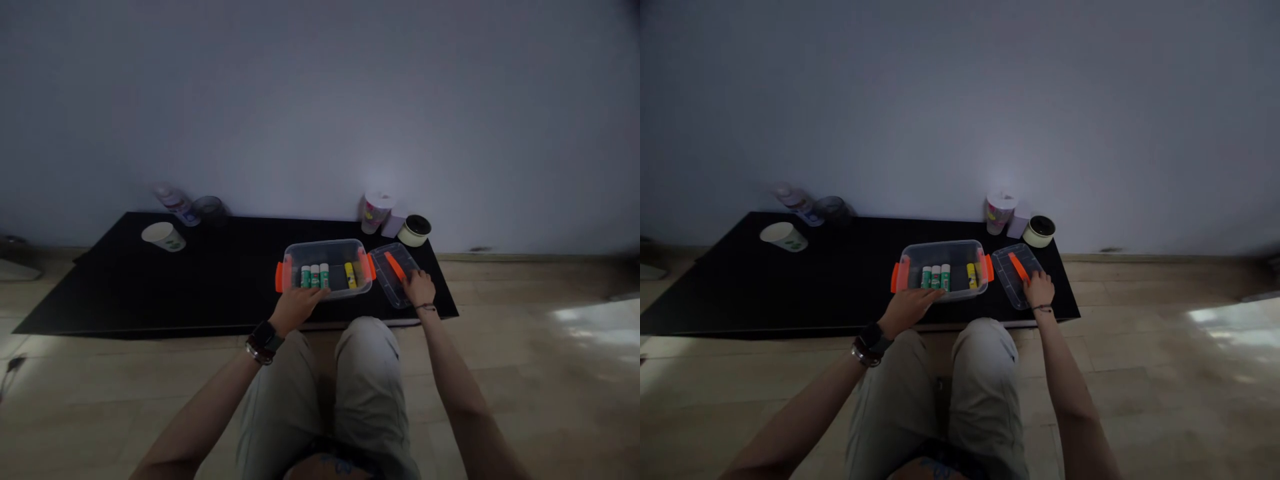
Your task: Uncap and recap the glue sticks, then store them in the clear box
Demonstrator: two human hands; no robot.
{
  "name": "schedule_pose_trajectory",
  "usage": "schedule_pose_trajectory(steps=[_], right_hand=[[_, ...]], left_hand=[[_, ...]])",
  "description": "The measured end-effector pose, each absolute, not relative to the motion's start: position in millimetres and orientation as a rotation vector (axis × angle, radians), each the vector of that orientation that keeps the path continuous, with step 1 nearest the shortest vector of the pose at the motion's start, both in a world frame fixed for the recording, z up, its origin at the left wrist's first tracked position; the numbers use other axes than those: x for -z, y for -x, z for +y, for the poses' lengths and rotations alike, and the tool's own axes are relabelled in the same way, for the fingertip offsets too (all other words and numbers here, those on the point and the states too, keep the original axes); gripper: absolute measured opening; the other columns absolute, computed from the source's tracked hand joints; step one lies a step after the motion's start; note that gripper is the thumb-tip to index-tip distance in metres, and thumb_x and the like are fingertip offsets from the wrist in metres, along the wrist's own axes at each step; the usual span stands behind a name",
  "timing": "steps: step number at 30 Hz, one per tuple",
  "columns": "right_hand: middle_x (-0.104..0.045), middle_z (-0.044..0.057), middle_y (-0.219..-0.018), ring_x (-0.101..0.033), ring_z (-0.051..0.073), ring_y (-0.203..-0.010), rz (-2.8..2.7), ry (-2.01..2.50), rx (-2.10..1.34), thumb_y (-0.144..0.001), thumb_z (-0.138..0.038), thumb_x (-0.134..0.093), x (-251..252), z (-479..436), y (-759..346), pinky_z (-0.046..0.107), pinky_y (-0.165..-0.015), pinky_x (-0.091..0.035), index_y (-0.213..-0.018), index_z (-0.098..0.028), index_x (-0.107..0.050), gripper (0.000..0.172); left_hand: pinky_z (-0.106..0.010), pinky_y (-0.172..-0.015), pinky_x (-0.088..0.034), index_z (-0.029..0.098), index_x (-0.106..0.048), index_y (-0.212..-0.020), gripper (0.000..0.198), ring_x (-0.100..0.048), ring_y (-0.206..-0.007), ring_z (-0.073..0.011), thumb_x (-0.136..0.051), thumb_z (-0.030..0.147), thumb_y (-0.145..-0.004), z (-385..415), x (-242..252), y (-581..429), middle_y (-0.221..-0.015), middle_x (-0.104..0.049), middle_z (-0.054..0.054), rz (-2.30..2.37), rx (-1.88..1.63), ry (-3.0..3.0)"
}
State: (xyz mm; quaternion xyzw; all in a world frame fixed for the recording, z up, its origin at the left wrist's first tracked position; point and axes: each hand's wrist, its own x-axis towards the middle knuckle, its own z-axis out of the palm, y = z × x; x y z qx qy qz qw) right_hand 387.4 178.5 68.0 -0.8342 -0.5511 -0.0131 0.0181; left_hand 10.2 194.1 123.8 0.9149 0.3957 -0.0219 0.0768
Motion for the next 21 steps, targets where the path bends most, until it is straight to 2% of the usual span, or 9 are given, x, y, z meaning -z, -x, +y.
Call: schedule_pose_trajectory(steps=[6,9,12,15,17,21], right_hand=[[-0.061,0.023,-0.125,-0.055,0.033,-0.118,-1.735,2.661,0.047,-0.096,-0.039,-0.053,-53.2,184.3,-385.0,0.039,-0.088,-0.047,-0.117,-0.012,-0.067,0.037],[-0.06,0.023,-0.127,-0.054,0.033,-0.121,-1.749,2.665,0.056,-0.096,-0.037,-0.054,-51.0,187.6,-384.5,0.039,-0.09,-0.047,-0.115,-0.01,-0.068,0.035],[-0.06,0.023,-0.129,-0.054,0.033,-0.122,-1.735,2.65,0.013,-0.093,-0.034,-0.058,-51.7,188.3,-389.7,0.038,-0.09,-0.047,-0.113,-0.011,-0.068,0.032],[-0.063,0.021,-0.123,-0.06,0.03,-0.115,-1.654,2.591,-0.067,-0.089,-0.035,-0.063,-54.8,185.5,-403.6,0.036,-0.089,-0.048,-0.107,-0.012,-0.069,0.03],[-0.067,0.019,-0.114,-0.064,0.027,-0.105,-1.562,2.517,-0.115,-0.087,-0.037,-0.064,-58.9,183.2,-415.3,0.034,-0.086,-0.049,-0.102,-0.012,-0.07,0.03],[-0.071,0.014,-0.099,-0.067,0.025,-0.091,-1.35,2.31,-0.216,-0.083,-0.042,-0.061,-75.8,184.6,-426.8,0.032,-0.079,-0.05,-0.092,-0.013,-0.069,0.032]], left_hand=[[-0.04,-0.084,-0.055,0.024,-0.048,-0.148,0.065,-0.072,-0.098,-0.0265,-0.044,0.003,-0.087,196.9,-127.7,-12.1,-0.108,-0.074,-0.014,1.08,0.037,-2.788],[-0.042,-0.097,-0.052,0.024,-0.053,-0.145,0.065,-0.068,-0.109,-0.0252,-0.051,0.003,-0.083,196.4,-130.1,-11.9,-0.118,-0.072,-0.014,1.015,-0.09,-2.836],[-0.048,-0.112,-0.042,0.025,-0.056,-0.141,0.06,-0.062,-0.122,-0.0263,-0.057,0.011,-0.083,194.8,-132.6,-7.1,-0.128,-0.068,-0.012,1.036,-0.335,-2.81],[-0.05,-0.116,-0.038,0.023,-0.058,-0.139,0.051,-0.055,-0.131,-0.0288,-0.057,0.023,-0.088,195.2,-133.2,5.6,-0.136,-0.063,-0.013,1.201,-0.602,-2.639],[-0.049,-0.116,-0.039,0.02,-0.057,-0.137,0.046,-0.052,-0.134,-0.0286,-0.051,0.029,-0.092,197.4,-130.1,16.9,-0.14,-0.059,-0.014,1.357,-0.763,-2.455],[-0.049,-0.121,-0.033,0.014,-0.048,-0.144,0.051,-0.044,-0.142,-0.0277,-0.037,0.032,-0.097,203.6,-110.6,32.5,-0.15,-0.051,-0.017,1.556,-0.908,-2.114]])
